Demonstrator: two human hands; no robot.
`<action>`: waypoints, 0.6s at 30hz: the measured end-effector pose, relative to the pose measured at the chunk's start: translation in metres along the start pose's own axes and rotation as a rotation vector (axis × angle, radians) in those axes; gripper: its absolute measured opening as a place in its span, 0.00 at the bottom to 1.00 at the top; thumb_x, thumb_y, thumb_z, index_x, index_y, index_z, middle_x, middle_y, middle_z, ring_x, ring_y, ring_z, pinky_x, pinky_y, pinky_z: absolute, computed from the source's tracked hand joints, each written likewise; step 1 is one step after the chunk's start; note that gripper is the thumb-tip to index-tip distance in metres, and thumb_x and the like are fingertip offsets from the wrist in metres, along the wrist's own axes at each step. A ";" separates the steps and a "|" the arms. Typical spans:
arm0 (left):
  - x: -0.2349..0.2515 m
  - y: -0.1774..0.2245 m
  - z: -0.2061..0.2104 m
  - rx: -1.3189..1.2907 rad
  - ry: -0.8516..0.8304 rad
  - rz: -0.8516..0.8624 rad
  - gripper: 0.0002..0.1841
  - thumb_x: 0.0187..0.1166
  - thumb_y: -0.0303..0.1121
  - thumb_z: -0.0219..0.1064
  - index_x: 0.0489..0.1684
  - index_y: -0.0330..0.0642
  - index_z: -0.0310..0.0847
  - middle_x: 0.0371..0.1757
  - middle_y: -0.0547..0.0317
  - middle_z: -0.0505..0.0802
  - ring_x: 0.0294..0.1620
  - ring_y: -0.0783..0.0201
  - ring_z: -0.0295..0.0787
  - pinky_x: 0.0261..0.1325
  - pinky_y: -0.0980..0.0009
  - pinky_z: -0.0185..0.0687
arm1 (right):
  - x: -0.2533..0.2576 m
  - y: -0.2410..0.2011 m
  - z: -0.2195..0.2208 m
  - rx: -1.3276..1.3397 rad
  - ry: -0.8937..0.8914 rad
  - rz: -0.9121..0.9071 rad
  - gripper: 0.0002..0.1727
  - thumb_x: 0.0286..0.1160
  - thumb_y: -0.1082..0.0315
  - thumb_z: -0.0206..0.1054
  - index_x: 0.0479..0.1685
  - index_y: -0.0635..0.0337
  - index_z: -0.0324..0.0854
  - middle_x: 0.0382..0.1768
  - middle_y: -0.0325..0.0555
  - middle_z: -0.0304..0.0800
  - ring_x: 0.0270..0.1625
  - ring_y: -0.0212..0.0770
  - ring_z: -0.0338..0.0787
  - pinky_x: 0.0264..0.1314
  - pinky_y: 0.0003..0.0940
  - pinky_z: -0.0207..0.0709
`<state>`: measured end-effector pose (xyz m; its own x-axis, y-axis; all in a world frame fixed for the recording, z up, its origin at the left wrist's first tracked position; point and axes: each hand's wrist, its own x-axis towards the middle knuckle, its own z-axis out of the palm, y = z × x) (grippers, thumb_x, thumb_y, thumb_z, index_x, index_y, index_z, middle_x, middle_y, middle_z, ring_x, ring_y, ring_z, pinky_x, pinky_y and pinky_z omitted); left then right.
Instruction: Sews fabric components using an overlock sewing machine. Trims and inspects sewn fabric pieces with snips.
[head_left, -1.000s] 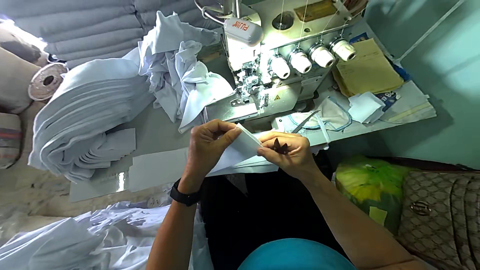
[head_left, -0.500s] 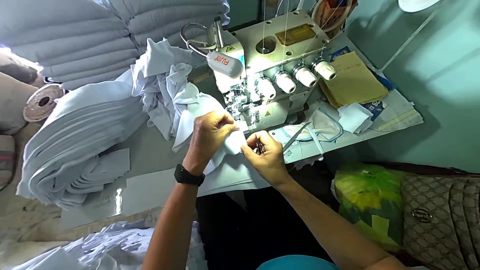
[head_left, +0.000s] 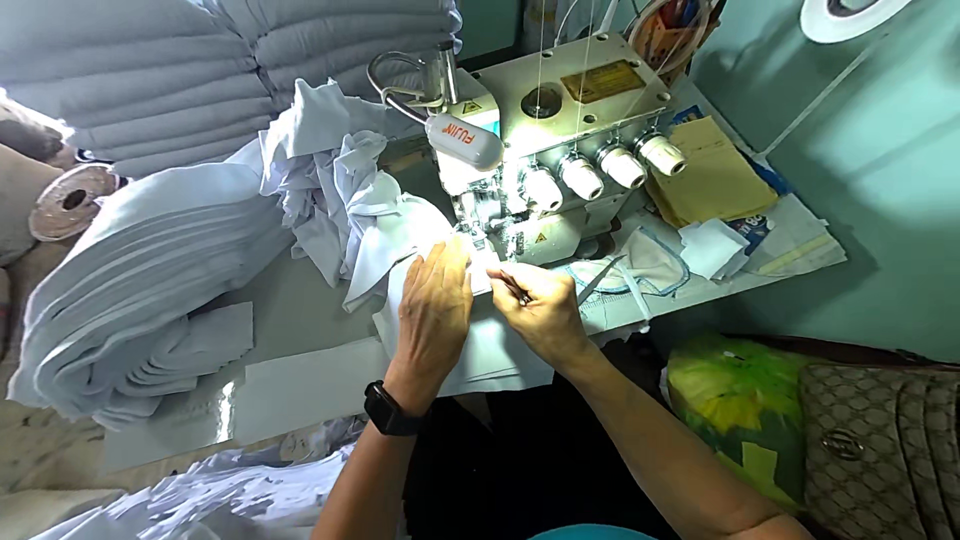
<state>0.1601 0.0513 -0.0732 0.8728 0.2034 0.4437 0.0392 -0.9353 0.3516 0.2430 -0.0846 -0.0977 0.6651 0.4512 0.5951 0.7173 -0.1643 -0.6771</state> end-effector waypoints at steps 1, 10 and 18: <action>0.005 -0.005 -0.004 -0.025 -0.030 -0.001 0.18 0.87 0.28 0.51 0.63 0.28 0.83 0.72 0.42 0.88 0.77 0.45 0.81 0.81 0.46 0.70 | 0.003 0.002 0.001 -0.043 -0.002 -0.010 0.09 0.68 0.71 0.71 0.41 0.63 0.94 0.30 0.46 0.94 0.27 0.35 0.89 0.29 0.29 0.80; 0.072 -0.075 -0.012 -0.313 -0.032 -0.188 0.21 0.79 0.32 0.69 0.64 0.27 0.80 0.62 0.36 0.90 0.65 0.47 0.87 0.72 0.49 0.77 | -0.018 0.011 -0.017 0.230 -0.050 0.254 0.08 0.80 0.68 0.67 0.34 0.61 0.88 0.24 0.32 0.85 0.23 0.18 0.78 0.27 0.14 0.73; 0.014 -0.064 -0.015 -0.556 0.272 -0.270 0.25 0.80 0.26 0.64 0.73 0.20 0.67 0.76 0.37 0.80 0.77 0.59 0.78 0.79 0.68 0.75 | -0.056 0.032 -0.066 0.150 -0.214 0.609 0.06 0.76 0.66 0.72 0.36 0.58 0.84 0.25 0.34 0.79 0.21 0.22 0.72 0.25 0.18 0.66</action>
<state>0.1626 0.1181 -0.0774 0.7109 0.5432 0.4467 -0.0810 -0.5677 0.8192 0.2426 -0.1735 -0.1244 0.8757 0.4829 -0.0013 0.1796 -0.3282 -0.9274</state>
